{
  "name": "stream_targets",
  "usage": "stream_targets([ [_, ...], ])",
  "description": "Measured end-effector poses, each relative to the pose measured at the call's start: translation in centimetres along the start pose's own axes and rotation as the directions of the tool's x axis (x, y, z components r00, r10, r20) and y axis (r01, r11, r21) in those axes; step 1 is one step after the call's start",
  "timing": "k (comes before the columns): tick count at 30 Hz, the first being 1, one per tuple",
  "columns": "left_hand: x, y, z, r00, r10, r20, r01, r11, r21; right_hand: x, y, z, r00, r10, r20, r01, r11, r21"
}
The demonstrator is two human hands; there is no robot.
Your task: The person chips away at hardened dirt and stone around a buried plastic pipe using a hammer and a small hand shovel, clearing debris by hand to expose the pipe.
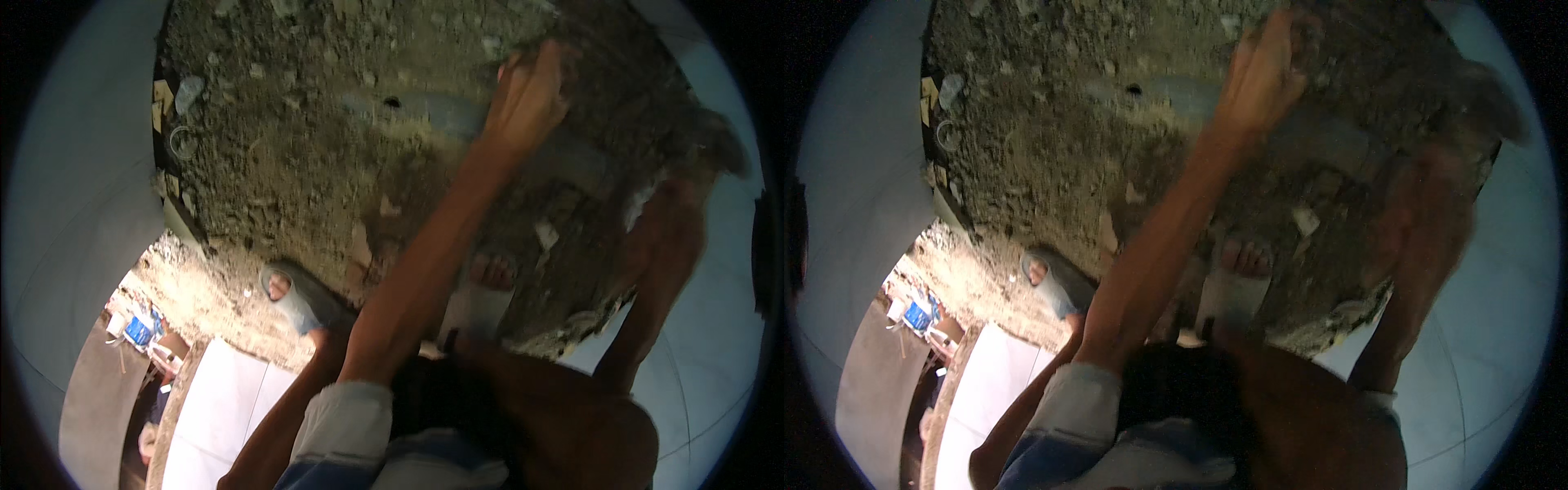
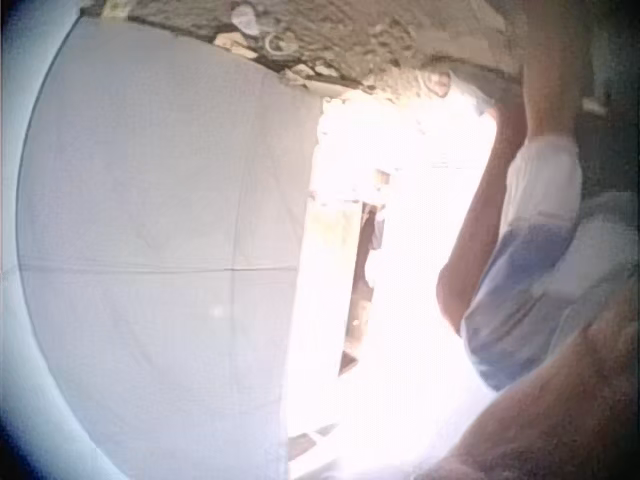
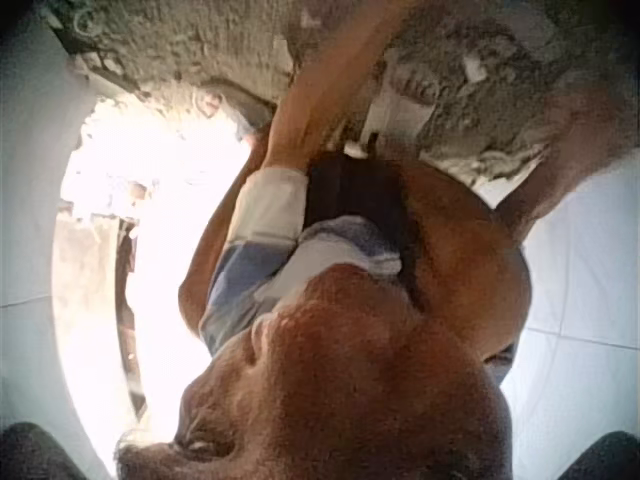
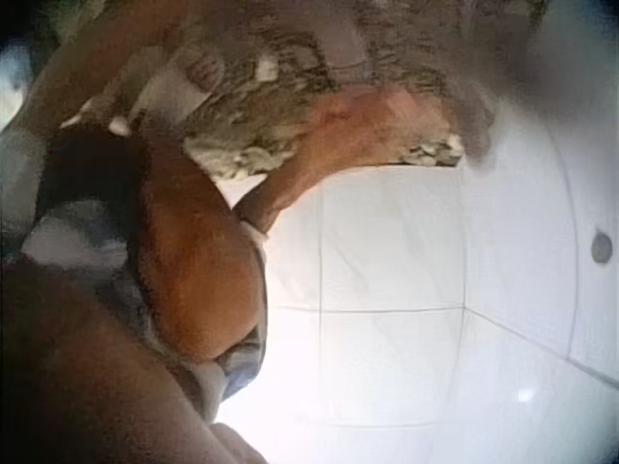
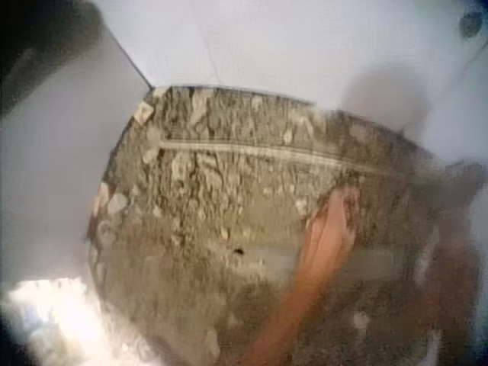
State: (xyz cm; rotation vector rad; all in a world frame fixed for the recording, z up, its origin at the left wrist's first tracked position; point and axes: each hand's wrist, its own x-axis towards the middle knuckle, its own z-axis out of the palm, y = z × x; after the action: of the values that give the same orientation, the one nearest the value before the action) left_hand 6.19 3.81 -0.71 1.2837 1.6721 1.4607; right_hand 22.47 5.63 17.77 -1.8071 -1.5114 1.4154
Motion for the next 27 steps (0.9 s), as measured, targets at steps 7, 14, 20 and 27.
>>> stream_targets([
  [7, 0.0, -0.2, 0.4, 0.996, 0.087, -0.026, -0.081, 0.983, 0.165, 1.0, 5.7, 4.7, 0.986, 0.149, -0.067, -0.149, 0.989, 0.011],
  [14, -8.9, 2.1, -1.1, 0.949, 0.301, -0.095, -0.280, 0.942, 0.183, -4.3, 3.8, 2.9, 0.997, 0.082, 0.015, -0.083, 0.987, 0.141],
  [20, -8.8, 2.1, -2.6, 0.958, 0.197, -0.207, -0.212, 0.976, -0.057, -5.9, 6.2, 0.1, 0.993, -0.066, 0.099, 0.077, 0.990, -0.114],
  [27, -8.0, 2.0, -2.6, 0.939, 0.065, -0.339, -0.104, 0.990, -0.099, -6.2, 10.4, -6.5, 0.697, -0.344, 0.630, 0.713, 0.232, -0.662],
])
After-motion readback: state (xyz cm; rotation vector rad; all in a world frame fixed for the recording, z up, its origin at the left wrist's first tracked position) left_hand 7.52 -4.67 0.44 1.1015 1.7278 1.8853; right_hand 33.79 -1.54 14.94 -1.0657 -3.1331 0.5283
